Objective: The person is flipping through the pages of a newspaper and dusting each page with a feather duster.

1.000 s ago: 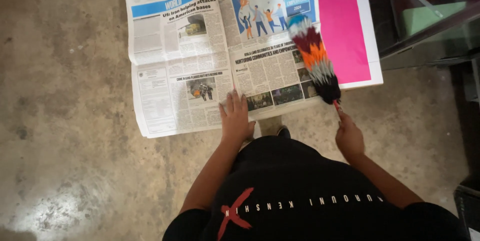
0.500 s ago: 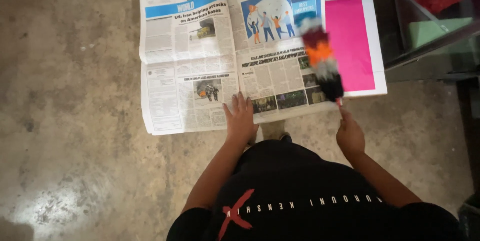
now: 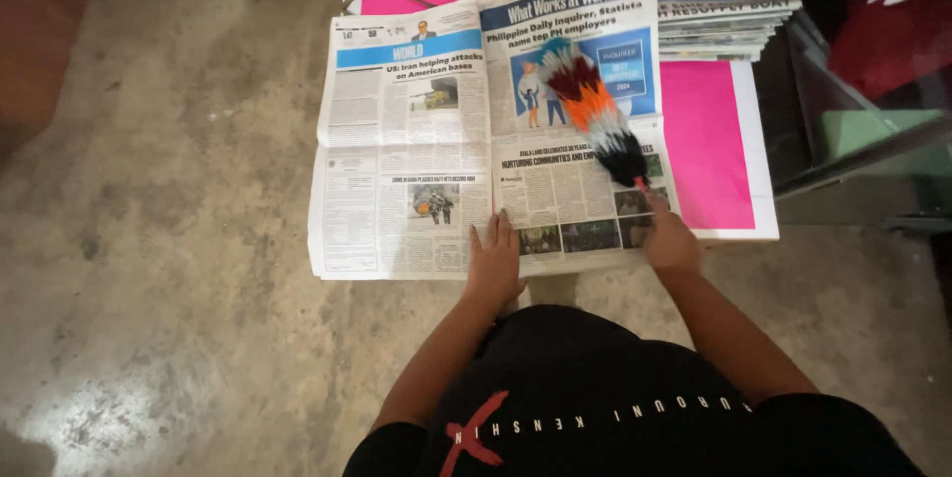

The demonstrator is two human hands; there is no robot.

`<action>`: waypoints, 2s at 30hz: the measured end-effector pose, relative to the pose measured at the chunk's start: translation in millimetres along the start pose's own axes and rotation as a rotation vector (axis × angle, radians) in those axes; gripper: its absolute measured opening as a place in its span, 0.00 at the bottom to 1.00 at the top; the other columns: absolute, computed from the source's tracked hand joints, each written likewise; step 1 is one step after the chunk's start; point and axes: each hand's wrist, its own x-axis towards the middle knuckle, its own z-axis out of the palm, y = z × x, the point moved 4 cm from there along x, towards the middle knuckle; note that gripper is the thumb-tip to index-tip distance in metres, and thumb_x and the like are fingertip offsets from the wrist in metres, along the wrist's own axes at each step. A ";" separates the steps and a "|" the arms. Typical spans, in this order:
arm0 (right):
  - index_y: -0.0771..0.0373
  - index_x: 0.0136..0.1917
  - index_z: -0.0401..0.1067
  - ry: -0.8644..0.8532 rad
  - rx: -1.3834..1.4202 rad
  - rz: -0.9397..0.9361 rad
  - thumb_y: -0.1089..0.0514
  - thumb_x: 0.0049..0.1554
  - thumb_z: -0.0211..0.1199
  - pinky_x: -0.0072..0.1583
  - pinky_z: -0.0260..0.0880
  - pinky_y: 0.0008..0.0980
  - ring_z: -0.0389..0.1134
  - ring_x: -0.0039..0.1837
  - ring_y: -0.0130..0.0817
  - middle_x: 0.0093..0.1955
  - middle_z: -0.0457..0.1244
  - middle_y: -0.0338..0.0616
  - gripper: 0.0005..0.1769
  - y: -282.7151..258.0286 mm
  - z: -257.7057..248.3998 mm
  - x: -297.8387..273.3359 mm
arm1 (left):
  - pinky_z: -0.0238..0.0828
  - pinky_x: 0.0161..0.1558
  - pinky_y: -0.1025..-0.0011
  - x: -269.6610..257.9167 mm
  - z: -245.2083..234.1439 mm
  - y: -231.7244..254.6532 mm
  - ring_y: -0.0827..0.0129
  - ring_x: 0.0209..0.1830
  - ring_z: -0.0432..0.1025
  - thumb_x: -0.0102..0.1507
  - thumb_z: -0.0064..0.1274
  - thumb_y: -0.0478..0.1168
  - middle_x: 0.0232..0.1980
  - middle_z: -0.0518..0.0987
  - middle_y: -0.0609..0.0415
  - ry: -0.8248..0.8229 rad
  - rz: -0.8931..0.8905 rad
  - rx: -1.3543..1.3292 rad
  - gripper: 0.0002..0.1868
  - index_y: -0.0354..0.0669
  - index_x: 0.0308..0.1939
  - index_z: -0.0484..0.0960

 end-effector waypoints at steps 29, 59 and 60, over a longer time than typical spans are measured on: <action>0.62 0.77 0.62 0.422 0.430 -0.412 0.70 0.63 0.50 0.52 0.71 0.42 0.70 0.50 0.45 0.50 0.67 0.54 0.29 -33.5 -29.3 60.6 | 0.48 0.73 0.40 6.9 -0.4 -3.7 0.48 0.80 0.48 0.53 0.67 0.59 0.79 0.55 0.38 0.162 -0.053 -0.442 0.57 0.33 0.75 0.57; 0.54 0.65 0.71 -0.299 -0.228 -1.133 0.51 0.57 0.63 0.76 0.50 0.61 0.50 0.81 0.52 0.77 0.55 0.49 0.23 -233.1 73.2 2.8 | 0.73 0.33 0.42 -204.7 153.0 -76.4 0.37 0.34 0.77 0.70 0.42 0.44 0.38 0.82 0.39 0.305 -0.930 -0.582 0.08 0.50 0.50 0.75; 0.54 0.68 0.71 -0.254 -0.140 -1.142 0.53 0.54 0.64 0.73 0.47 0.66 0.49 0.80 0.54 0.79 0.53 0.52 0.27 -233.3 73.4 2.6 | 0.73 0.32 0.42 -207.2 154.2 -83.4 0.36 0.33 0.77 0.71 0.41 0.44 0.37 0.82 0.38 0.288 -1.007 -0.569 0.09 0.50 0.51 0.75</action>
